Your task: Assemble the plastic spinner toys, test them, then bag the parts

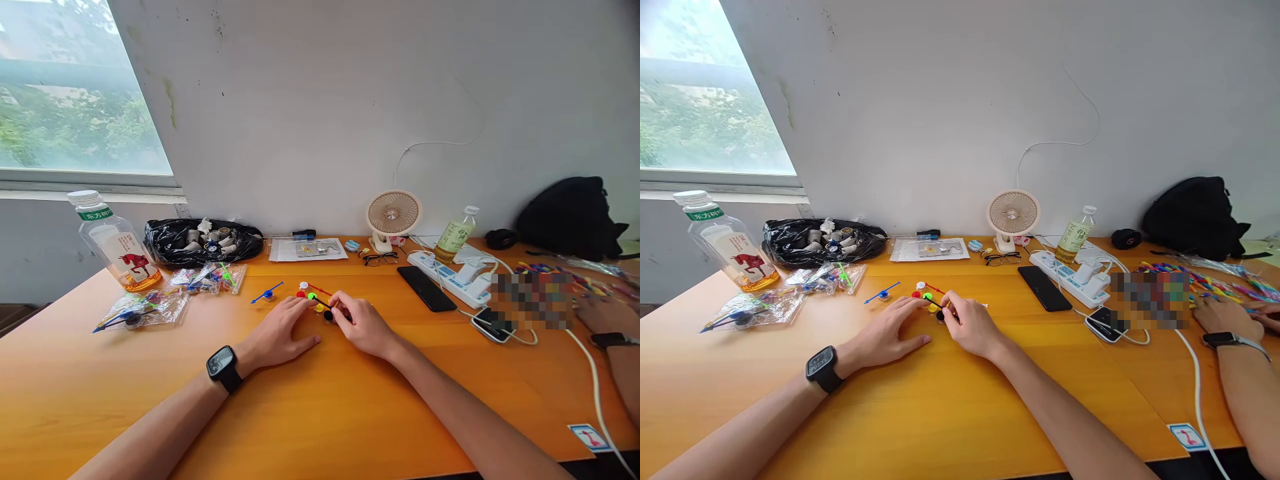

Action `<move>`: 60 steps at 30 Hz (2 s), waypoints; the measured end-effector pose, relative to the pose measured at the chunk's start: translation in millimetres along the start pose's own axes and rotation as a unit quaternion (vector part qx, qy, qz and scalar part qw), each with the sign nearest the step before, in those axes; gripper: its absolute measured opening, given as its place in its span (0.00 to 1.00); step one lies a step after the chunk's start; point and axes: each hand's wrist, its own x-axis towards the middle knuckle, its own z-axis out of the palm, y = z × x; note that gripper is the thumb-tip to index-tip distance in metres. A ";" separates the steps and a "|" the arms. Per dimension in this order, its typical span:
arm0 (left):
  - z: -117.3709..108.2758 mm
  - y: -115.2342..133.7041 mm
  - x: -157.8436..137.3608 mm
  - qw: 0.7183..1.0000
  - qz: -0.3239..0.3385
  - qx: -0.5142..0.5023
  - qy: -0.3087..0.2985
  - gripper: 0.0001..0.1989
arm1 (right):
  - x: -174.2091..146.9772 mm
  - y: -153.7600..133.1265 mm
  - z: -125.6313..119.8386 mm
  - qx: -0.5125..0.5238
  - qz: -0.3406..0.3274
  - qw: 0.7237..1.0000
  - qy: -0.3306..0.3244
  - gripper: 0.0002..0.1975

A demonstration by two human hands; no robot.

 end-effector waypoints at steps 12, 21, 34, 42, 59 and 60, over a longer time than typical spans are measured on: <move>-1.3 0.9 1.9 1.000 -0.020 0.007 0.022 0.22 | -0.3 -2.9 4.8 0.076 -0.060 0.995 0.013 0.03; 1.7 -1.8 4.3 0.998 -0.048 -0.023 0.038 0.11 | 7.6 6.1 19.4 0.078 -0.082 0.992 0.047 0.04; -0.9 2.6 4.7 0.999 -0.047 -0.011 0.012 0.09 | 5.4 2.2 19.8 0.091 -0.118 0.989 0.006 0.05; -3.5 9.4 1.3 0.998 -0.035 -0.038 -0.035 0.08 | -5.3 -5.6 12.5 0.065 -0.143 0.986 -0.048 0.07; -2.7 11.4 0.9 1.000 0.018 -0.017 -0.014 0.07 | -7.7 -8.7 14.6 0.013 -0.155 0.987 -0.045 0.08; -3.4 11.8 0.8 1.000 0.017 -0.014 -0.016 0.07 | -7.9 -9.2 13.8 0.019 -0.153 0.987 -0.046 0.08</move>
